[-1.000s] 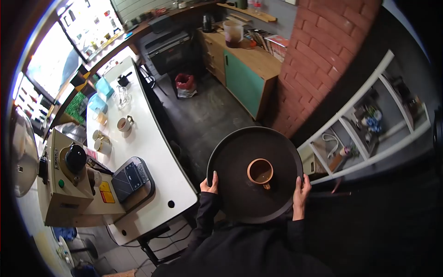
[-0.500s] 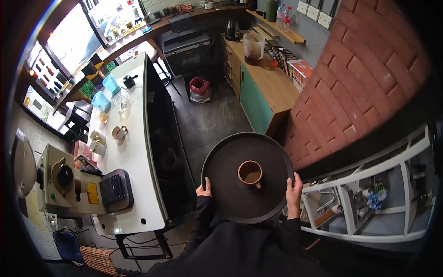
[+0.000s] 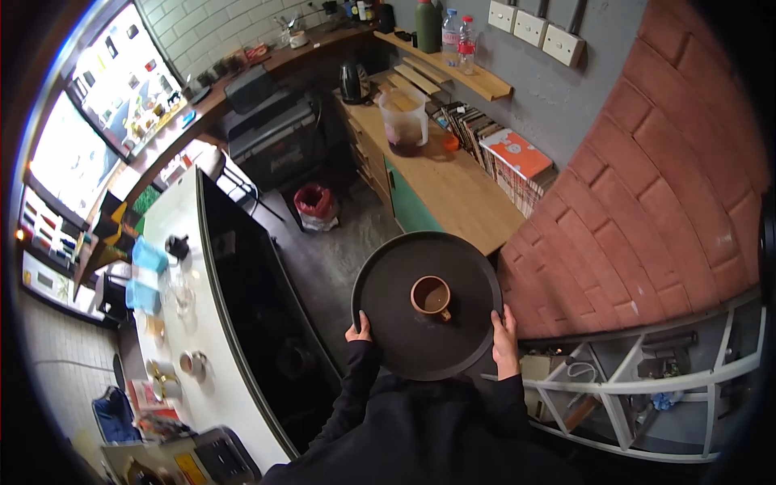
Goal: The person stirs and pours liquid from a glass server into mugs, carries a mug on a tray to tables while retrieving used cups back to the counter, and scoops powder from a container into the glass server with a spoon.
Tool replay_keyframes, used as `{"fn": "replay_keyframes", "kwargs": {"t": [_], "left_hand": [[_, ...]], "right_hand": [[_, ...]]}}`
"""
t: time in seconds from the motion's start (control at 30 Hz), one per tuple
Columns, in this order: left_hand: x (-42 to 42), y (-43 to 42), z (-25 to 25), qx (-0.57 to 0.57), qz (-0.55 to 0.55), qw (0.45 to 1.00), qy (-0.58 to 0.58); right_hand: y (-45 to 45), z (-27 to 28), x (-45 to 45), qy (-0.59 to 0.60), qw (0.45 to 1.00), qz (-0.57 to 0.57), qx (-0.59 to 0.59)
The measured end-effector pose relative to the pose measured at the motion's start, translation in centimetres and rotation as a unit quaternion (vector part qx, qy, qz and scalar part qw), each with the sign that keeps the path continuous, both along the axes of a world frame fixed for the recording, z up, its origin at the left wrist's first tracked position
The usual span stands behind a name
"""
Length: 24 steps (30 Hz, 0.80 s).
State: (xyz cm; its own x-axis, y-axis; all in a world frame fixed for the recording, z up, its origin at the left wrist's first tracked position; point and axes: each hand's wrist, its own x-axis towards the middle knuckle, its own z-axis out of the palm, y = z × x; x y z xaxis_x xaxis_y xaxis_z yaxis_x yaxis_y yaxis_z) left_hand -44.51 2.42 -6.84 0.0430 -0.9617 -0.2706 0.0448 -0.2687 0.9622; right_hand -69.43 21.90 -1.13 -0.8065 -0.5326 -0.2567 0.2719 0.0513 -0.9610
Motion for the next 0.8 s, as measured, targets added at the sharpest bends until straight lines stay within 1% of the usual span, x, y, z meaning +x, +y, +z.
{"fn": "replay_keyframes", "kwargs": {"t": [0.03, 0.07, 0.13, 0.17, 0.2, 0.27, 0.3, 0.33, 0.4, 0.43, 0.47, 0.53, 0.57, 0.6, 0.67, 0.7, 0.73, 0.77, 0.8], "left_hand": [[-1.2, -2.3, 0.3, -0.027, 0.008, 1.0, 0.003], [-1.7, -4.4, 0.6, -0.025, 0.002, 1.0, -0.001], [-2.7, -7.6, 1.3, 0.021, -0.081, 0.996, -0.031], [-3.5, -9.0, 0.7, 0.047, -0.09, 0.995, -0.017], [-4.3, -10.4, -0.4, 0.044, -0.093, 0.995, -0.021], [-6.4, -12.9, -2.7, 0.013, -0.076, 0.996, -0.054], [-7.5, -13.7, -2.6, 0.017, -0.08, 0.993, -0.084], [-8.3, -14.5, -2.9, 0.021, -0.081, 0.992, -0.091], [-10.5, -16.3, -3.7, 0.063, -0.109, 0.991, -0.053], [-11.5, -17.4, -5.2, 0.043, -0.112, 0.992, -0.039], [-12.0, -18.5, -6.5, 0.047, -0.112, 0.992, -0.042], [-14.4, -20.6, -6.4, 0.096, -0.15, 0.979, -0.104], [-16.4, -21.8, -6.3, 0.083, -0.155, 0.982, -0.07], [-17.0, -22.2, -6.8, 0.088, -0.155, 0.981, -0.073], [-19.2, -24.3, -8.4, 0.064, -0.159, 0.982, -0.083], [-20.3, -25.2, -9.3, 0.067, -0.16, 0.981, -0.083], [-21.1, -25.9, -10.1, 0.069, -0.166, 0.981, -0.075], [-21.7, -26.4, -10.9, 0.072, -0.173, 0.98, -0.069], [-22.3, -26.7, -10.6, 0.077, -0.175, 0.979, -0.072]], "right_hand": [[-2.0, -1.2, -0.5, -0.045, 0.998, -0.034, -0.002], [-3.6, -2.4, -1.0, -0.05, 0.998, -0.039, -0.001], [-6.2, -4.7, -2.1, -0.053, 0.996, -0.072, 0.013], [-7.3, -5.4, -2.6, -0.051, 0.995, -0.088, 0.016], [-8.7, -5.5, -3.0, -0.055, 0.994, -0.09, 0.012], [-11.5, -6.1, -4.3, -0.108, 0.988, -0.112, 0.013], [-12.7, -8.3, -5.6, -0.072, 0.986, -0.141, 0.054], [-13.2, -9.1, -6.6, -0.079, 0.985, -0.142, 0.059], [-15.0, -10.3, -9.3, 0.006, 0.99, -0.051, 0.128], [-16.8, -11.2, -9.7, 0.043, 0.975, -0.128, 0.175], [-17.8, -11.9, -10.6, 0.04, 0.975, -0.126, 0.179], [-19.2, -12.9, -13.4, 0.105, 0.951, -0.06, 0.285], [-20.6, -13.4, -15.1, 0.143, 0.935, -0.077, 0.317], [-20.7, -14.1, -15.8, 0.139, 0.934, -0.076, 0.322], [-21.8, -16.2, -18.1, 0.177, 0.928, -0.06, 0.323], [-22.6, -15.4, -18.3, 0.275, 0.883, -0.098, 0.368], [-22.8, -14.6, -19.0, 0.273, 0.882, -0.096, 0.373], [-23.2, -13.8, -19.7, 0.275, 0.873, -0.067, 0.398], [-23.6, -13.1, -20.2, 0.274, 0.863, -0.039, 0.423]]}}
